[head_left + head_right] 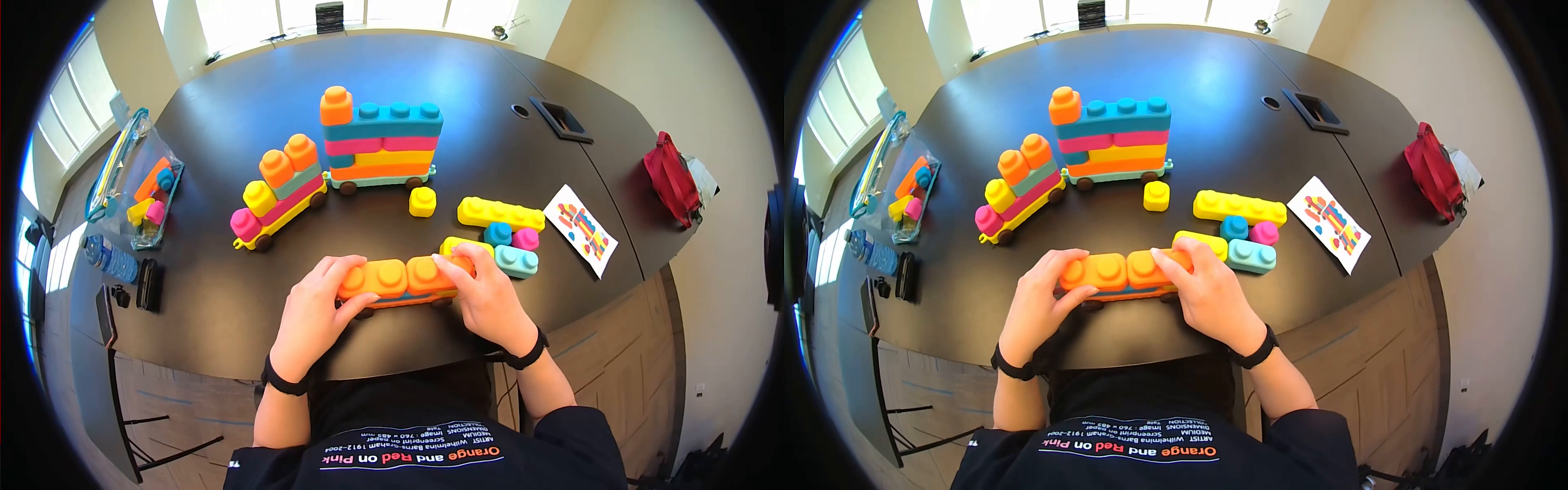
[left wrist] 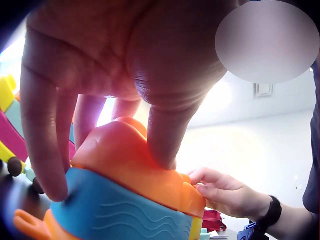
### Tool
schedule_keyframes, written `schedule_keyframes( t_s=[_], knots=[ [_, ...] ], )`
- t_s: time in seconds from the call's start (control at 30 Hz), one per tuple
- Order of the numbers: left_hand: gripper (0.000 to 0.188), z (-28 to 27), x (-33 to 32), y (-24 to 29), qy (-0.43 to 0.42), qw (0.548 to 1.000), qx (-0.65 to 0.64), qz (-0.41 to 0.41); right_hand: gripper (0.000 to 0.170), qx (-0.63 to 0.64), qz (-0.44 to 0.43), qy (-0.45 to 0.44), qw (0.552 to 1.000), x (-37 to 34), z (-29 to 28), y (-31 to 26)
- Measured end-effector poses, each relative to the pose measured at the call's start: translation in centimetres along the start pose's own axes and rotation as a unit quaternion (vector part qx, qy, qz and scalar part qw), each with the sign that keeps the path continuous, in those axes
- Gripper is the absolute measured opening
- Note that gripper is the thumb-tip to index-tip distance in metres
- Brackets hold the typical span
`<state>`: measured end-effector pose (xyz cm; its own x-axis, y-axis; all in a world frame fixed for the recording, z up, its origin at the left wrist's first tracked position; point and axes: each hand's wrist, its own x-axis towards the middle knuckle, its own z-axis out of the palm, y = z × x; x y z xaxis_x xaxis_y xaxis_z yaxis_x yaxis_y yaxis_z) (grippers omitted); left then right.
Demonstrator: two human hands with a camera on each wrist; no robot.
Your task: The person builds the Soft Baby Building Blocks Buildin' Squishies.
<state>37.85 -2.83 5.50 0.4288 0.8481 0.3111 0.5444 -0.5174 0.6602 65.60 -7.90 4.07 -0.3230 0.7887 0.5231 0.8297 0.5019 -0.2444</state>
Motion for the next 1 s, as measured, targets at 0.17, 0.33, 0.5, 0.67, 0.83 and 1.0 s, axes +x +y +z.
schedule_keyframes(
  t_s=[0.17,0.33,0.5,0.67,0.83,1.0],
  knots=[
    [0.045,0.2,0.1,-0.4,0.006,1.000,0.005,0.010,0.068,0.011,-0.017,-0.023,1.000,0.4,-0.5,0.0],
    [0.045,0.0,0.3,-0.3,-0.004,1.000,-0.005,0.009,0.070,0.021,-0.032,-0.018,0.999,0.2,-0.1,0.3],
    [0.045,0.1,0.1,-0.3,-0.003,1.000,-0.007,0.001,0.064,0.072,-0.024,-0.050,0.996,0.3,-0.6,1.3],
    [0.045,0.1,0.1,-0.4,-0.002,1.000,-0.009,-0.004,0.042,0.206,0.108,-0.056,0.971,1.1,-3.3,4.5],
    [0.046,0.1,0.1,-0.4,-0.011,1.000,-0.019,-0.010,0.030,-0.034,0.086,-0.103,0.990,-0.3,-3.0,8.2],
    [0.047,-0.1,0.3,-0.7,-0.022,0.999,-0.025,-0.006,0.029,-0.049,0.083,-0.101,0.990,-0.2,-3.0,8.1]
  ],
)
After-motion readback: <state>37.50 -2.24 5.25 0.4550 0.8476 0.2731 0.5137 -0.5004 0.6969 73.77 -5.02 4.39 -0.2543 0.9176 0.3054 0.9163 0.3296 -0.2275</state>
